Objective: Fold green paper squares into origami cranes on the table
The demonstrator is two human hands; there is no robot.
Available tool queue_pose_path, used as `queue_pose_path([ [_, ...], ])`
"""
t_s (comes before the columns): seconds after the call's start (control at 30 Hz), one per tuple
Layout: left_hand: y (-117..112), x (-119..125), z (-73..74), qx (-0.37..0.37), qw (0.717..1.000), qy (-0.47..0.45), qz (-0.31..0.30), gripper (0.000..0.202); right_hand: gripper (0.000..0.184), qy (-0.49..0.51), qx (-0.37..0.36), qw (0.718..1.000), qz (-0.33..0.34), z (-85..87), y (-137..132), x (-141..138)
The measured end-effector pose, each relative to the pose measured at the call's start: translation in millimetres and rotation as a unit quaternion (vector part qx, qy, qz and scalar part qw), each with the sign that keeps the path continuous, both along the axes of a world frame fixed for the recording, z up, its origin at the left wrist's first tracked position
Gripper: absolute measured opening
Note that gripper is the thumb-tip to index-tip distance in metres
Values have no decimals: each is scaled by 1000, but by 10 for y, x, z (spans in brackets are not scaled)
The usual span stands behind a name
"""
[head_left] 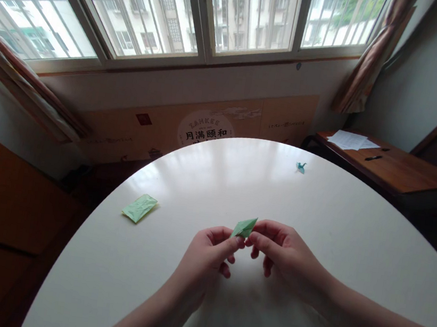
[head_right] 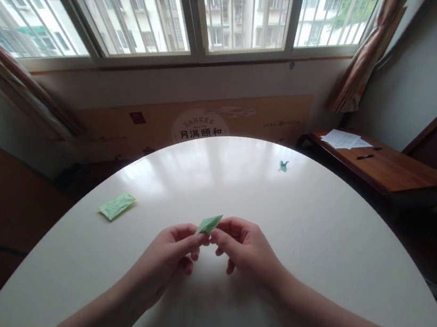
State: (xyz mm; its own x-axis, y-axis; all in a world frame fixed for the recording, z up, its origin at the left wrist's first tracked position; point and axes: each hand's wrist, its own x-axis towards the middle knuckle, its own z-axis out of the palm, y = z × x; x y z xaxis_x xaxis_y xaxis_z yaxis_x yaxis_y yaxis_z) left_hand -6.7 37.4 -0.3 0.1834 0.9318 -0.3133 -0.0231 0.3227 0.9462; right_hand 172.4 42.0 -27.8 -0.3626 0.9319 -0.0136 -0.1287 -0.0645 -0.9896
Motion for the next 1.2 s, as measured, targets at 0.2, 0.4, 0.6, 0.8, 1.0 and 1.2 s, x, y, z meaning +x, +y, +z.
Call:
queue_pose_path([
  [0.2,-26,17,-35,54,995,83,-33,31,29,-10,-4,1000,-22,-76,-3,-38],
  [0.4,-66,-13,21,186,966,172,-40,27,28,1,-18,999,-30,-42,-7,-16],
  [0.6,-114,-42,70,346,914,210,2,16,28,-31,12,998,-44,-31,-36,-29],
  [0.8,-79,-50,29,382,894,235,8,9,25,-48,42,998,-26,-10,-48,-42],
  [1.0,-66,-51,34,392,887,242,21,7,27,-40,33,999,-11,-29,-41,-47],
  [1.2,-94,-30,45,398,885,240,27,7,29,-45,32,998,-17,-56,-42,-60],
])
